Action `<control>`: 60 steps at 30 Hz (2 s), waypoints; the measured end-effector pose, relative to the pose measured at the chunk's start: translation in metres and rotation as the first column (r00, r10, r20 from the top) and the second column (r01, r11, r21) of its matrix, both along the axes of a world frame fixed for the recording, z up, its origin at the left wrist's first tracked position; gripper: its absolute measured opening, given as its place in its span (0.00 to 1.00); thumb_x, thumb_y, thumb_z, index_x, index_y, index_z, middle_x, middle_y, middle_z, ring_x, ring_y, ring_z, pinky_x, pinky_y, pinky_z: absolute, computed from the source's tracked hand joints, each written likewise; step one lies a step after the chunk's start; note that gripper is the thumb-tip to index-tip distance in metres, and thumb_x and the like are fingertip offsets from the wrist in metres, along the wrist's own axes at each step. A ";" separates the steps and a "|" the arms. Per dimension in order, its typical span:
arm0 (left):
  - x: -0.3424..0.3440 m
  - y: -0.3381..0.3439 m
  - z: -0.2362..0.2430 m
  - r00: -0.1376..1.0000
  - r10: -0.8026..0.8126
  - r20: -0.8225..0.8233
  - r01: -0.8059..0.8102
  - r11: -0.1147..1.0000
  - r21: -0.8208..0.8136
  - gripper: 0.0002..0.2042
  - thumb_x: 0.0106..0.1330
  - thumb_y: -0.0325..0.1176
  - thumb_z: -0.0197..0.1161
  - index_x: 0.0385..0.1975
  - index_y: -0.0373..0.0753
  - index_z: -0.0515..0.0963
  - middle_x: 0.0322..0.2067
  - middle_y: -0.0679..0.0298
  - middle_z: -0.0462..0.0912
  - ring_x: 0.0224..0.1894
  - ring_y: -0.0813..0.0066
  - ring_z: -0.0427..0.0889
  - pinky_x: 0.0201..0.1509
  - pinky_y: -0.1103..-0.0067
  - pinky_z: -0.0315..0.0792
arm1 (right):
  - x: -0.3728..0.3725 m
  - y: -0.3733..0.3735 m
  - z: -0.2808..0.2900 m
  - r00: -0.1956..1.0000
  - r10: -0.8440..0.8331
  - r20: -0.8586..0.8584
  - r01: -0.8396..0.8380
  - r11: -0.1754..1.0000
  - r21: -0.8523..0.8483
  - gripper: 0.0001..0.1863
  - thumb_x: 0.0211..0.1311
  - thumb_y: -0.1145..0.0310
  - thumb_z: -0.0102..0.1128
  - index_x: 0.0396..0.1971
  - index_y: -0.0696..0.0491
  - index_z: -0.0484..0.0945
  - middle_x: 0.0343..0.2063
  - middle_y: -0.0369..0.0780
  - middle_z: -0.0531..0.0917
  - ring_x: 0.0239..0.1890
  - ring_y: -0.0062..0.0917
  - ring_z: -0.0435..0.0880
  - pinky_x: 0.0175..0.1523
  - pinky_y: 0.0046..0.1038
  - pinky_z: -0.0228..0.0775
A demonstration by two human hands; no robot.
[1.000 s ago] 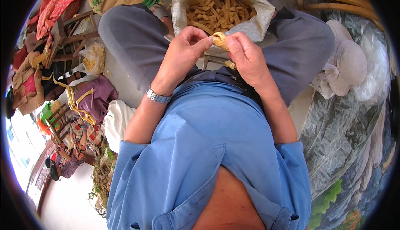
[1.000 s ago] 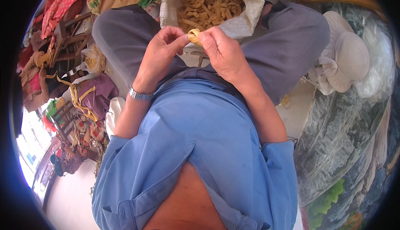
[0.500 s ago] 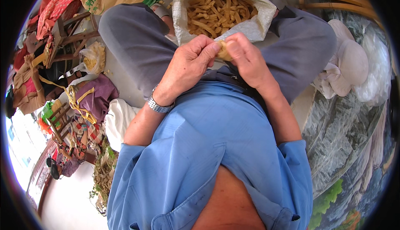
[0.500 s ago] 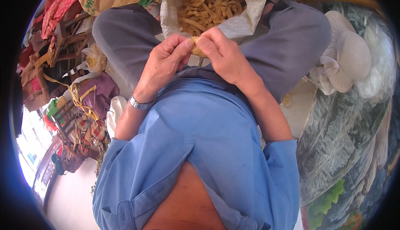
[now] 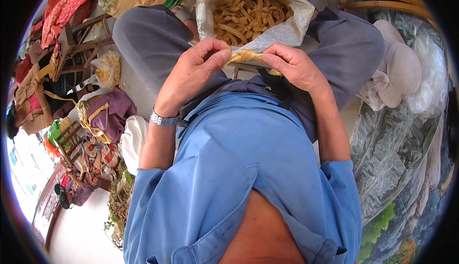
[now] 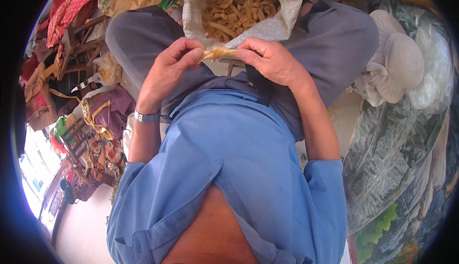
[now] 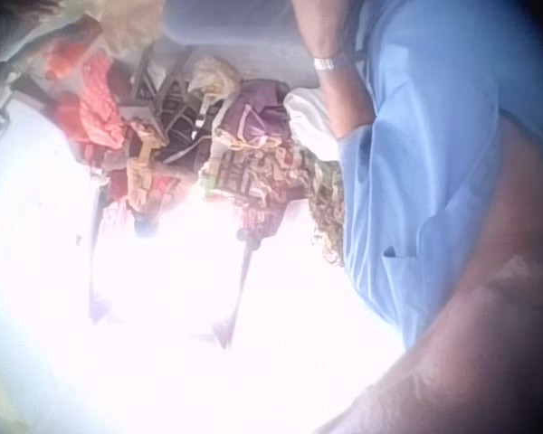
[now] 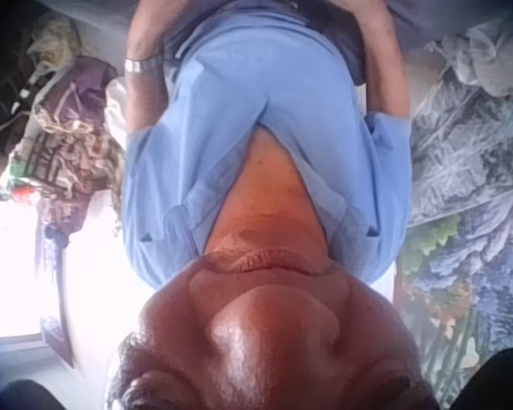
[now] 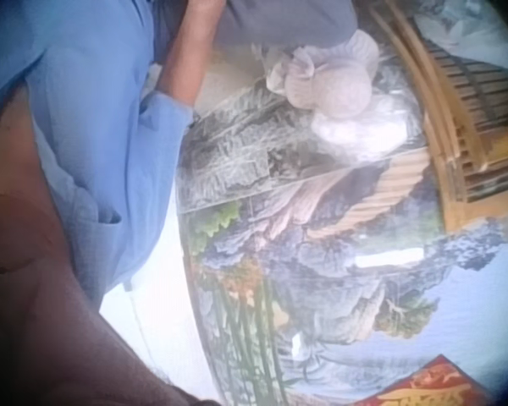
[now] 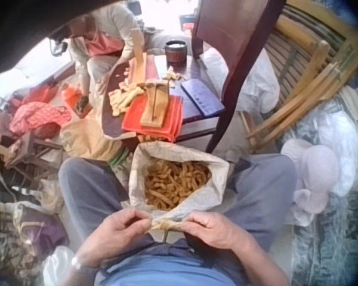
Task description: The person ties long strips of yellowish plant material into knots by hand, taking them from a white bag and placing them onto a surface.
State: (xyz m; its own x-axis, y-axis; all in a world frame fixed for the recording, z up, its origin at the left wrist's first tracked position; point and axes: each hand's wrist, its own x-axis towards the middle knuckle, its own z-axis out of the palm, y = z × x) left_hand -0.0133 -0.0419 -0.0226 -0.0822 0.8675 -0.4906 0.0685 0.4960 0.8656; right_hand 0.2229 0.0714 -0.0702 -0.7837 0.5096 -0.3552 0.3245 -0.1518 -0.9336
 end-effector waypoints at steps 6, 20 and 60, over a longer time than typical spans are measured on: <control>0.017 0.009 0.001 0.773 -0.239 -0.588 0.514 0.778 0.360 0.15 0.69 0.32 0.62 0.52 0.34 0.73 0.39 0.52 0.82 0.42 0.51 0.81 0.47 0.68 0.74 | -0.020 -0.014 0.016 0.998 0.054 -0.032 -0.048 0.983 0.177 0.09 0.72 0.65 0.58 0.40 0.56 0.78 0.27 0.36 0.79 0.30 0.18 0.74 0.39 0.23 0.70; -0.001 -0.011 0.029 0.729 -0.666 0.158 0.672 0.741 0.018 0.14 0.74 0.41 0.59 0.47 0.37 0.78 0.34 0.55 0.82 0.35 0.57 0.80 0.41 0.70 0.73 | -0.001 -0.039 0.055 0.916 0.398 0.052 -0.389 0.850 0.355 0.13 0.69 0.58 0.60 0.31 0.50 0.74 0.20 0.44 0.79 0.24 0.42 0.80 0.28 0.38 0.71; 0.033 0.019 0.006 0.829 0.098 0.550 -0.105 0.994 -0.019 0.17 0.74 0.41 0.60 0.54 0.36 0.73 0.37 0.70 0.77 0.33 0.84 0.74 0.37 0.84 0.73 | -0.024 -0.007 0.039 0.998 0.042 -0.049 0.003 0.726 0.687 0.24 0.68 0.67 0.62 0.63 0.49 0.73 0.40 0.43 0.81 0.38 0.38 0.81 0.43 0.35 0.75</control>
State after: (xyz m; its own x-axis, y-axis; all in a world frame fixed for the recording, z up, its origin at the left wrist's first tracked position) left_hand 0.0195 -0.0232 -0.0166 0.1103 0.8751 -0.4711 -0.4706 0.4635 0.7508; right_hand 0.1989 0.0646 -0.0313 -0.8031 0.5813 0.1309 0.2636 0.5437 -0.7968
